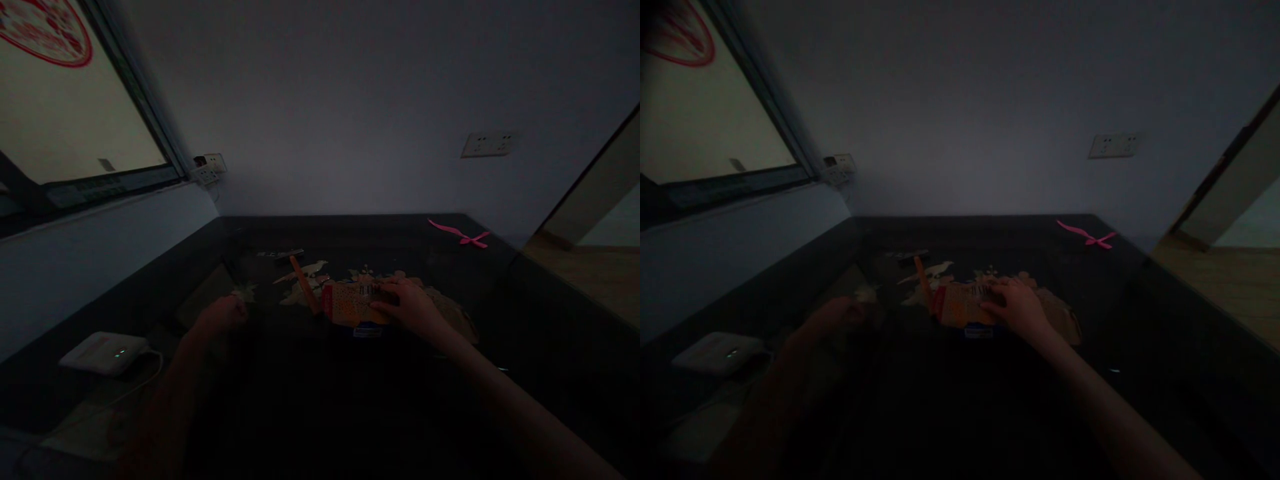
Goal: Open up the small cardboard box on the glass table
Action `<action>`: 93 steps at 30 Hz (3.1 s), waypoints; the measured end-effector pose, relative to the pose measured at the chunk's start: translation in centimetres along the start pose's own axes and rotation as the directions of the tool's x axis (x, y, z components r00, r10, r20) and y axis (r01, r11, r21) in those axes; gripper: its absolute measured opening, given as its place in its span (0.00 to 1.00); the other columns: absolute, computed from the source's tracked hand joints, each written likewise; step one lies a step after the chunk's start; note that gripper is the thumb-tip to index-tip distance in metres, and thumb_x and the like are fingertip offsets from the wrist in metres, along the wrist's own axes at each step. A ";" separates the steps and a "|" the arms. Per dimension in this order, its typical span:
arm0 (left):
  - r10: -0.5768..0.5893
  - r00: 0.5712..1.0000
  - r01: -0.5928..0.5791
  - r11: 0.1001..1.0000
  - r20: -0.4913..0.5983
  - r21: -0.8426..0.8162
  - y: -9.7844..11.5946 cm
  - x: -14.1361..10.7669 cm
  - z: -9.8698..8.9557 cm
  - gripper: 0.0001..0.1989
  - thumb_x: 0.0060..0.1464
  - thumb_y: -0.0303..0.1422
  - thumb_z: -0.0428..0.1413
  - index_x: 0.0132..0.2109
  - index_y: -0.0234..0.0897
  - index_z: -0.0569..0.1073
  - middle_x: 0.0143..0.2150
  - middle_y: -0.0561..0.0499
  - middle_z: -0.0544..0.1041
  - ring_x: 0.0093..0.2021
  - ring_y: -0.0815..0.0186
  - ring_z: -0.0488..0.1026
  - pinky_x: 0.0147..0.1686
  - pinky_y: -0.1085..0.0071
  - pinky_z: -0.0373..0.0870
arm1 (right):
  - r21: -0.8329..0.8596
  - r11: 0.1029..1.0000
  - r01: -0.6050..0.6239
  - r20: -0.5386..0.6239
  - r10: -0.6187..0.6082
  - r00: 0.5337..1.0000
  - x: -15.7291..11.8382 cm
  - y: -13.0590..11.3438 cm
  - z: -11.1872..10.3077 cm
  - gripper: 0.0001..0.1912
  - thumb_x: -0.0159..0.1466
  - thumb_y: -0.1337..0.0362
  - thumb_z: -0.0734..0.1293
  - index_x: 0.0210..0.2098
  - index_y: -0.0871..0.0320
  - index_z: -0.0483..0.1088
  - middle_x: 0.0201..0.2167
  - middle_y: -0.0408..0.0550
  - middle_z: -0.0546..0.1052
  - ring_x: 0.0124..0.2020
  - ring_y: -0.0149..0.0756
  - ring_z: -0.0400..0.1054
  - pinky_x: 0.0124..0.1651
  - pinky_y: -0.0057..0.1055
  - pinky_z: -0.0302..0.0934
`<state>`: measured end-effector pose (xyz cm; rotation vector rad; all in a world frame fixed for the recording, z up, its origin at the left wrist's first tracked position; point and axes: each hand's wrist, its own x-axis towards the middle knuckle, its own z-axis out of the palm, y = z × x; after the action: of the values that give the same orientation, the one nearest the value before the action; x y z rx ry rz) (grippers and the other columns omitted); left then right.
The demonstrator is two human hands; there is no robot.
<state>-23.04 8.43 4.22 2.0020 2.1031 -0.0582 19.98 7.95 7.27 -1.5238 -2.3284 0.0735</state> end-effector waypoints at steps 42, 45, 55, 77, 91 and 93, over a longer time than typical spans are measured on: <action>0.476 0.731 -0.631 0.744 -0.489 -0.221 16.1 -3.8 -1.4 0.12 0.55 0.34 0.50 0.45 0.38 0.70 0.41 0.47 0.74 0.39 0.63 0.71 0.41 0.68 0.67 | -0.008 1.000 -0.017 -0.033 0.017 0.999 -0.3 -0.7 -0.3 0.17 0.59 0.56 0.65 0.43 0.59 0.73 0.39 0.55 0.74 0.40 0.44 0.67 0.41 0.35 0.59; 0.523 0.696 -0.698 0.652 -0.492 -0.295 20.7 -2.4 -1.2 0.10 0.53 0.30 0.53 0.43 0.37 0.72 0.37 0.49 0.75 0.35 0.66 0.72 0.37 0.70 0.68 | -0.014 1.000 -0.020 -0.024 0.020 0.999 -0.3 -0.7 -0.2 0.18 0.59 0.55 0.65 0.44 0.59 0.73 0.38 0.54 0.74 0.40 0.43 0.67 0.41 0.34 0.59; 0.576 0.701 -0.706 0.642 -0.422 -0.297 24.3 1.3 -0.6 0.03 0.48 0.29 0.59 0.31 0.36 0.77 0.30 0.50 0.77 0.33 0.65 0.72 0.34 0.72 0.65 | -0.035 0.999 -0.031 -0.011 0.031 0.999 -0.4 -1.0 -0.4 0.18 0.59 0.54 0.65 0.45 0.58 0.73 0.39 0.55 0.74 0.42 0.45 0.67 0.42 0.36 0.58; 0.182 0.723 -0.667 0.433 -0.666 -0.606 19.8 -2.1 -3.4 0.10 0.49 0.37 0.58 0.35 0.35 0.77 0.35 0.48 0.80 0.32 0.66 0.76 0.35 0.73 0.73 | -0.028 1.000 -0.001 0.026 0.002 1.000 -0.1 -0.8 -0.6 0.18 0.59 0.56 0.65 0.45 0.57 0.73 0.41 0.55 0.75 0.43 0.45 0.67 0.44 0.37 0.59; 0.366 0.753 -0.401 0.914 -0.547 0.061 -0.1 -7.4 4.5 0.22 0.59 0.43 0.41 0.37 0.38 0.77 0.37 0.47 0.80 0.35 0.64 0.77 0.36 0.71 0.74 | -0.086 0.996 0.005 -0.006 -0.005 1.000 -0.2 -0.7 -0.2 0.18 0.60 0.56 0.64 0.44 0.59 0.74 0.36 0.54 0.75 0.38 0.44 0.68 0.39 0.36 0.61; 0.384 0.763 -0.385 0.916 -0.519 0.112 -0.5 -7.2 4.9 0.21 0.59 0.41 0.41 0.38 0.39 0.77 0.39 0.47 0.79 0.37 0.63 0.77 0.37 0.70 0.74 | -0.082 0.997 0.001 0.004 -0.001 1.000 -0.2 -0.8 -0.3 0.18 0.60 0.56 0.64 0.46 0.59 0.73 0.35 0.55 0.75 0.37 0.44 0.68 0.39 0.36 0.60</action>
<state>-22.57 0.37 0.80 2.6403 1.8845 0.6474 19.45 7.43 7.68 -1.5623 -2.3617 -0.0191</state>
